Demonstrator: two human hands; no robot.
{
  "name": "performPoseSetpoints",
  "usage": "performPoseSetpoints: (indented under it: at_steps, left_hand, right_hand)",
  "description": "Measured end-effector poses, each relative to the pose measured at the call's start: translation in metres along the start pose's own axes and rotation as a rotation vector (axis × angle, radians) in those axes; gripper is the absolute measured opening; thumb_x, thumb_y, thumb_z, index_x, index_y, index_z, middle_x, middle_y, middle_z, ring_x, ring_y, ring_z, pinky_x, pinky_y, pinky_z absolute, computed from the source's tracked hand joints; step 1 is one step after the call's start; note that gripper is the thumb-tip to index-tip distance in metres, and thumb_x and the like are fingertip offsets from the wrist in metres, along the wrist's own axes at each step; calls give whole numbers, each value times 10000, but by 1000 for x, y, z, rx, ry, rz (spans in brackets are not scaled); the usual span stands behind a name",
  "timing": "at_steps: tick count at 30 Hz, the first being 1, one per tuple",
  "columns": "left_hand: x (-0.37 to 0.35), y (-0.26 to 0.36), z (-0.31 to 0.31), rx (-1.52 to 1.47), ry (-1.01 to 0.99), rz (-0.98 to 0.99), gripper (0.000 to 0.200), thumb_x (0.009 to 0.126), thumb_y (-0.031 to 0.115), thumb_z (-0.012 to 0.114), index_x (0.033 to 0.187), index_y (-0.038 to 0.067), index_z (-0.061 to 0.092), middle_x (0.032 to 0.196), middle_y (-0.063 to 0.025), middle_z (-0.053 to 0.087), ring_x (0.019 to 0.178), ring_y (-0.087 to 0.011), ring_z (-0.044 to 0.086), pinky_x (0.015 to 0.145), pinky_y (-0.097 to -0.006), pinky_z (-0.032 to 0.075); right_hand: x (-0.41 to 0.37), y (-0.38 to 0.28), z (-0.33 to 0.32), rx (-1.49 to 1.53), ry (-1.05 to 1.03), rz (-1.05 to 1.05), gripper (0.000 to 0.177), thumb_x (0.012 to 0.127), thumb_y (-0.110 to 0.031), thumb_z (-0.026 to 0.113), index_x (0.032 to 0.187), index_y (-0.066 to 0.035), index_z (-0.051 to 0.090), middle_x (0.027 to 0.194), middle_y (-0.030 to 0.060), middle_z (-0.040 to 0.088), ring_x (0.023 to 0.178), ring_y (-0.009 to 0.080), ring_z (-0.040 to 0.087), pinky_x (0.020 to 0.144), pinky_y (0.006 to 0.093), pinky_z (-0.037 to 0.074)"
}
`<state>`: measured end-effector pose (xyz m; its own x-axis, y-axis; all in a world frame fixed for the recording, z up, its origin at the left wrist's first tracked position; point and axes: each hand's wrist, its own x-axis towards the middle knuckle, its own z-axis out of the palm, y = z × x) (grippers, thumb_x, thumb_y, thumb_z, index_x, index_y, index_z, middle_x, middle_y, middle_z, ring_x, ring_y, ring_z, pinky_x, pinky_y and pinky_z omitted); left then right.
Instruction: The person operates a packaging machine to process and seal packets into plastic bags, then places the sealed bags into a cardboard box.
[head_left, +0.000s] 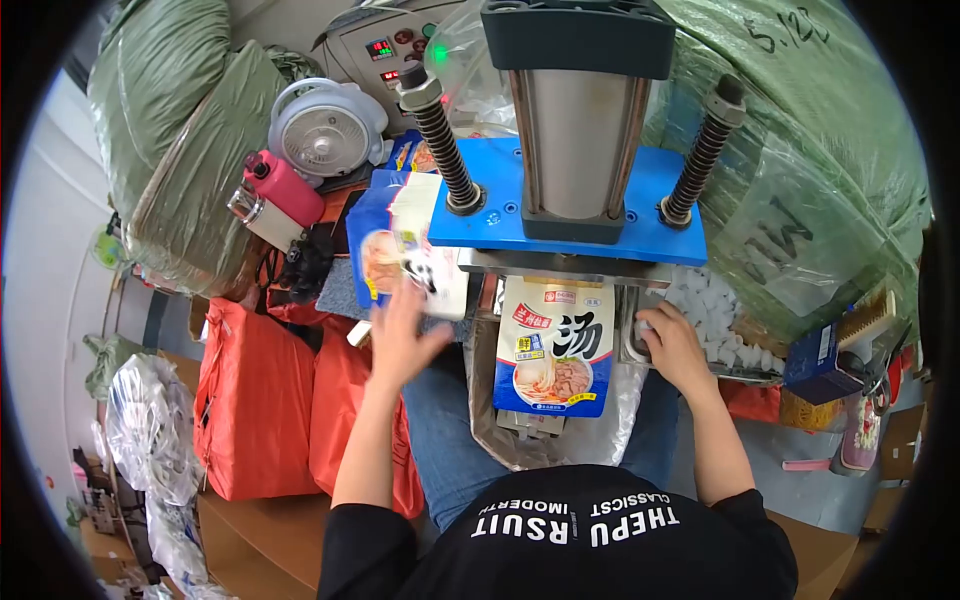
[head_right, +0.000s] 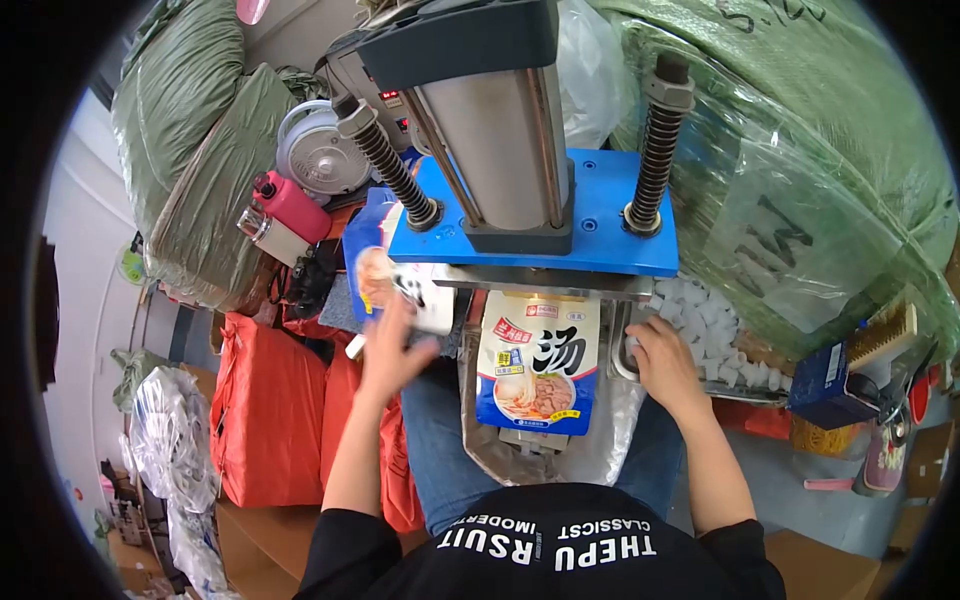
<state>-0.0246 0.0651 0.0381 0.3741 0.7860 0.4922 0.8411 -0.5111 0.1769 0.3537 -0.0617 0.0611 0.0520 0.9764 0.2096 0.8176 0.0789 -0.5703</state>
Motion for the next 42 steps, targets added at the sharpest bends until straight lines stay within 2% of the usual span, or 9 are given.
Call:
performPoseSetpoints:
  at_steps: [6, 11, 19, 22, 29, 35, 37, 41, 42]
  left_hand:
    - [-27, -7, -4, -155, -42, 44, 332, 663, 51, 699, 992, 70, 655, 990, -102, 622, 930, -308, 565, 828, -367, 437]
    - [-19, 27, -16, -275, 129, -165, 222, 625, 16, 711, 841, 37, 665, 791, -86, 619, 749, -296, 558, 667, -362, 447]
    - [-22, 107, -57, -633, -400, -74, 140, 720, 26, 738, 843, 12, 676, 726, -71, 640, 715, -220, 606, 660, -311, 473]
    - [-39, 118, -55, -1384, -790, -741, 138, 768, 52, 734, 884, -11, 691, 809, -70, 686, 751, -169, 650, 699, -279, 507]
    - [-15, 113, 2, -1630, -587, -949, 194, 801, 53, 711, 957, -54, 669, 939, -120, 689, 779, -167, 665, 703, -303, 537]
    - [15, 112, 35, -1646, -510, -959, 226, 801, 51, 708, 982, -73, 652, 935, -132, 687, 775, -173, 665, 688, -314, 539]
    - [18, 112, 42, -1660, -507, -951, 224, 803, 53, 706, 977, -77, 651, 931, -133, 687, 769, -171, 663, 678, -312, 538]
    - [49, 72, -6, -925, -574, -714, 307, 820, 154, 707, 1082, 7, 648, 1003, -110, 683, 843, -203, 650, 722, -333, 514]
    - [51, 49, -14, -683, -177, -415, 325, 811, 150, 702, 1110, 38, 638, 1075, -118, 655, 936, -232, 620, 800, -361, 484]
  right_hand:
    - [-2, 4, 17, 415, 221, 205, 123, 860, -64, 605, 965, -1, 599, 799, 51, 594, 721, 149, 576, 651, 279, 452]
    - [-6, -22, 6, 823, 133, 345, 101, 861, -94, 623, 902, -2, 609, 717, 46, 572, 652, 123, 557, 583, 263, 436]
    - [19, -85, -12, 446, -298, -196, 109, 815, -71, 670, 910, -21, 650, 776, 17, 614, 683, 92, 561, 607, 238, 443]
    - [15, -86, 3, 561, -320, -148, 201, 802, -65, 674, 996, -26, 637, 846, 31, 628, 703, 103, 564, 634, 240, 454]
    - [-1, -57, -15, 578, -62, 236, 394, 792, -86, 682, 1170, -64, 573, 964, 49, 607, 715, 131, 558, 664, 263, 459]
    - [-26, 4, -13, -387, -63, 182, 350, 747, -72, 681, 1085, -51, 595, 1007, 102, 584, 858, 286, 602, 727, 381, 487]
    - [-22, 9, -7, -349, -37, 170, 348, 738, -68, 682, 1074, -48, 594, 1000, 113, 579, 881, 308, 594, 733, 401, 481]
    - [-10, 7, -2, -209, -9, 84, 332, 724, -49, 674, 1046, -39, 594, 977, 139, 565, 915, 346, 577, 743, 431, 470]
    - [-7, 5, -3, -169, -24, 68, 319, 728, -36, 664, 1040, -36, 596, 967, 143, 562, 901, 341, 577, 739, 421, 472]
